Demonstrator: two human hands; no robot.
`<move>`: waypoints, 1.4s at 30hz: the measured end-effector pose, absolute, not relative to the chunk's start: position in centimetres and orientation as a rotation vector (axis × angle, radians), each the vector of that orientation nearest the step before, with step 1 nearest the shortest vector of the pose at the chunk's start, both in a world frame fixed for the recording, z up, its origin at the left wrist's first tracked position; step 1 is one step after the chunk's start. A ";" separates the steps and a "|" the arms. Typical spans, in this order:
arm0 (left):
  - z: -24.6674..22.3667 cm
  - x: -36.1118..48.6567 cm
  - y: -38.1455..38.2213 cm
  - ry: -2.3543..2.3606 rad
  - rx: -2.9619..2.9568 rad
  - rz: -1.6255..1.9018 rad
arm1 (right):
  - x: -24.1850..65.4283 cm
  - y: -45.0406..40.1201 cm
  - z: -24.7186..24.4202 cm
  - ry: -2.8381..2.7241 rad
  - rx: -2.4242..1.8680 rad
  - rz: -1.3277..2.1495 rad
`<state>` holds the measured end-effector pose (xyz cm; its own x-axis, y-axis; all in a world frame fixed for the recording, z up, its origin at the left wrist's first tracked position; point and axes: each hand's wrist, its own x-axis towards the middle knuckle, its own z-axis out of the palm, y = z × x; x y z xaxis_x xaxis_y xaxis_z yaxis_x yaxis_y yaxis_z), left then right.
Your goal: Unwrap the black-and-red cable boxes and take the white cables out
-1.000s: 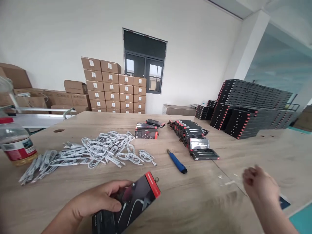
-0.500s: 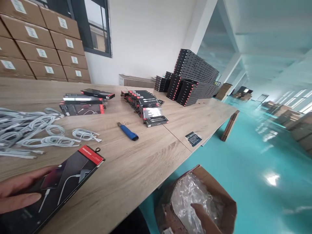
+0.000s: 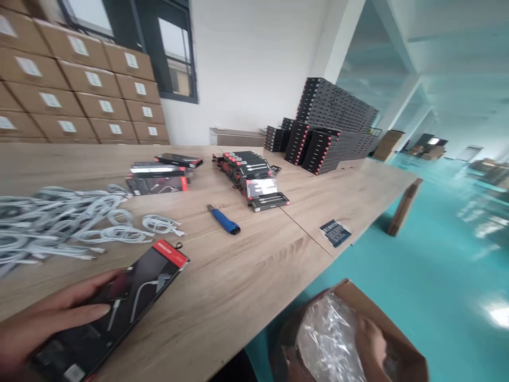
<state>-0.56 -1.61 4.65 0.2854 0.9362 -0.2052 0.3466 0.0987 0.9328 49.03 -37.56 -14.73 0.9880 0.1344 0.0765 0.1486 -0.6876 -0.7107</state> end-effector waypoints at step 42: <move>7.6 -2.2 -4.8 1.265 2.466 1.447 | 17.4 -4.4 1.3 -1.554 -0.948 0.937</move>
<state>-2.21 -4.82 7.57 0.2442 0.6449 0.7242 0.6313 -0.6726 0.3861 17.41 -4.36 1.29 -0.1465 0.9193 0.3652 0.1059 0.3816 -0.9182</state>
